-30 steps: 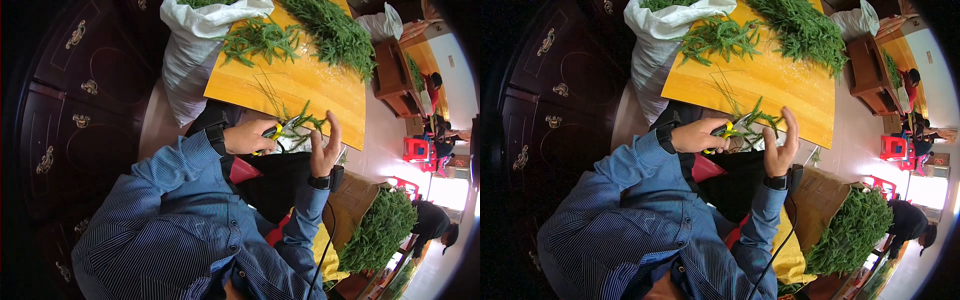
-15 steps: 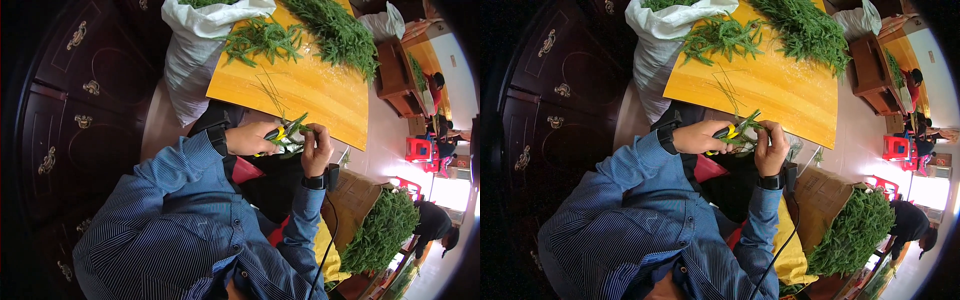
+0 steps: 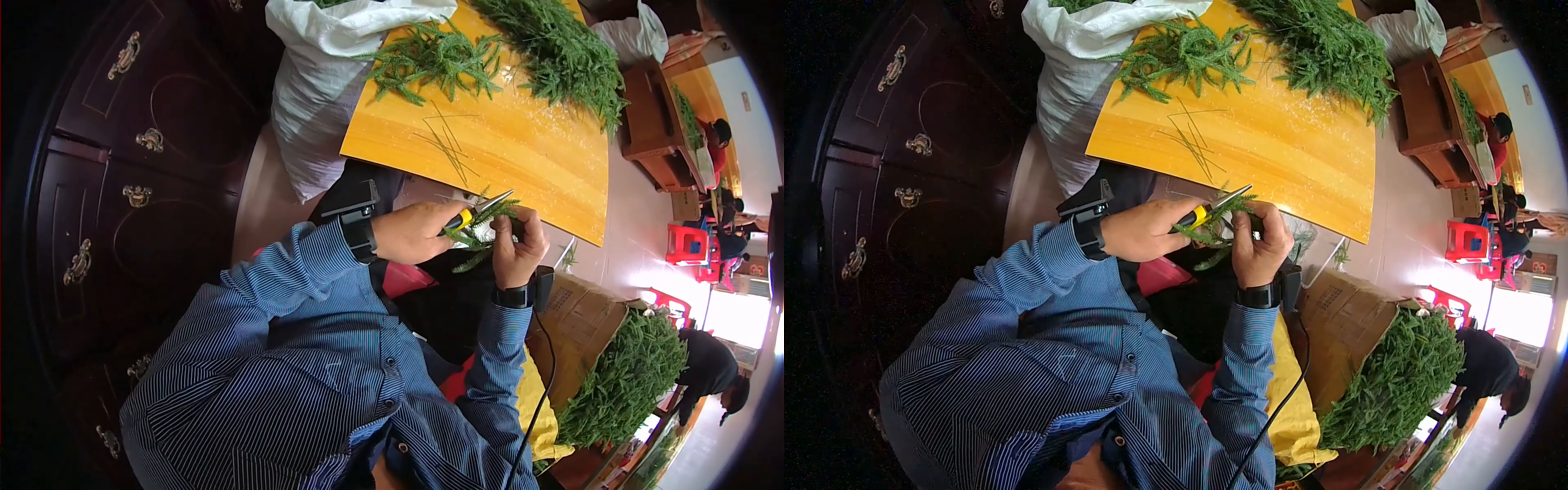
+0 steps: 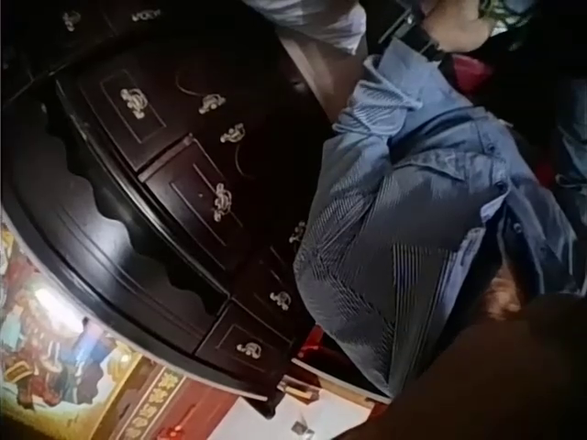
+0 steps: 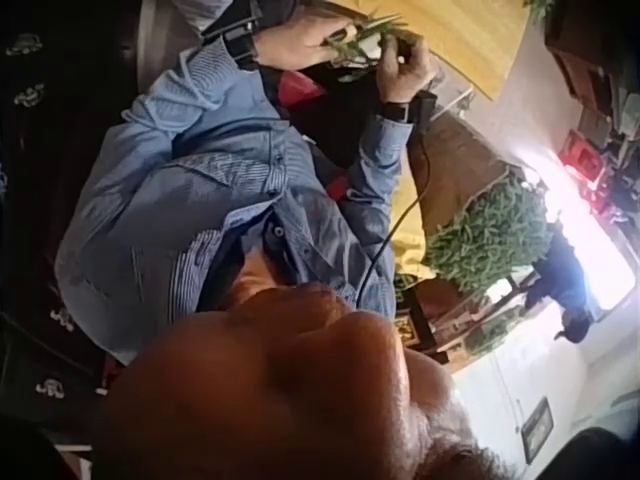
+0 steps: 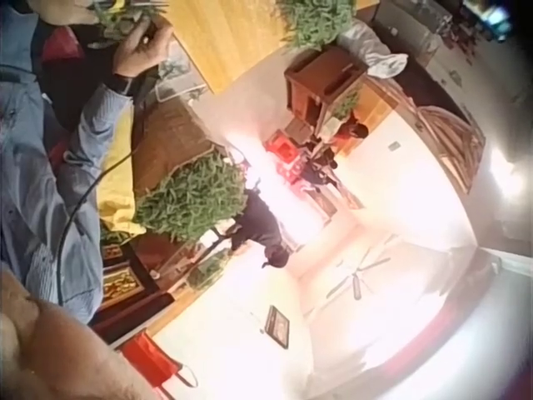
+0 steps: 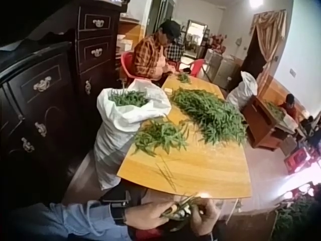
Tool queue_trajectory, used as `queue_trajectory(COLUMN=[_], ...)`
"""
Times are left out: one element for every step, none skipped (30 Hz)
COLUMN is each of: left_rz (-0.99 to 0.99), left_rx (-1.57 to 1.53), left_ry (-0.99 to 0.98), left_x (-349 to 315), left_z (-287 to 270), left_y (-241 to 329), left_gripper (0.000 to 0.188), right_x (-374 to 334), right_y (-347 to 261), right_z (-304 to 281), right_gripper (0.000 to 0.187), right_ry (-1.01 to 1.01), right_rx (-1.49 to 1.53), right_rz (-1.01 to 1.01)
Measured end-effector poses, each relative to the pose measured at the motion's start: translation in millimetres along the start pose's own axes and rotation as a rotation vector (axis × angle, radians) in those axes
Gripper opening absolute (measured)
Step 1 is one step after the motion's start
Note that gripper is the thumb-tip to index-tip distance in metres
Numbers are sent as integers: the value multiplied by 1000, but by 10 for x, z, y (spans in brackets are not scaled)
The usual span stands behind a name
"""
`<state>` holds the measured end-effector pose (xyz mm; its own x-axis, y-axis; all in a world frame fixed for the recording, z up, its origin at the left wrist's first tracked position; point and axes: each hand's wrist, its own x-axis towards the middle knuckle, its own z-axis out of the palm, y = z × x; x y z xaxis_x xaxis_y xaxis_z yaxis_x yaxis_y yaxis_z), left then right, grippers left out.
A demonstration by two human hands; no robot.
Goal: The person picks up plant stems from a table and a white bag, trims small branches from them using shears, and places the trimmed pieces into a plastic container.
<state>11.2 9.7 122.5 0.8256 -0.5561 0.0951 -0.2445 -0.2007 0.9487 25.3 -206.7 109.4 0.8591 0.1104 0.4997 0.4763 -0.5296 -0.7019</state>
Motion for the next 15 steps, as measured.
queue_trajectory(left_rz=[-1, 10, 21, 32, 32, -22, -76, -130, -131, -143, -156, -168, -169, -145, -122], left_rx=[-1, 1, 3, 6, 6, -139, -284, -429, -428, -448, -468, -488, -488, -392, -296], left_ry=[1, 3, 4, 6, 5, -44, -93, -142, -143, -136, -131, -126, -128, -125, -122], left_x=[0, 7, 17, 26, 35, 44, 52, 56, 56, 55, 56, 58, 60, 62, 64], left_z=[1, 1, -1, -7, -17, -24, -30, -32, -30, -27, -22, -16, -10, -2, 8], left_y=[-14, -30, -43, -51, -54, -56, -58, -58, -58, -59, -64, -71, -82, -100, -120], left_gripper=[37, 37, 36, 35, 35, 35, 34, 34, 34, 34, 34, 34, 34, 33, 32], right_x=[0, -1, -1, -1, 0, 6, 17, 27, 31, 33, 58, 68, 61, 46, 29], right_y=[2, 2, -1, -6, -13, -36, -70, -104, -141, -196, -292, -334, -323, -297, -264], right_z=[-5, -14, -24, -28, -28, -28, -28, -29, -22, -1, 24, 34, 33, 33, 33], right_gripper=[10, 10, 10, 10, 10, 11, 12, 13, 13, 15, 16, 18, 18, 19, 20], right_ry=[-1, -16, -29, -43, -42, -40, -38, -36, -35, -11, 15, 40, 42, 0, -42], right_rx=[0, 45, 90, 135, 135, 189, 243, 296, 296, 371, 444, 517, 516, 496, 477], right_rz=[0, 24, 47, 71, 71, 109, 146, 184, 184, 234, 284, 333, 334, 310, 286])
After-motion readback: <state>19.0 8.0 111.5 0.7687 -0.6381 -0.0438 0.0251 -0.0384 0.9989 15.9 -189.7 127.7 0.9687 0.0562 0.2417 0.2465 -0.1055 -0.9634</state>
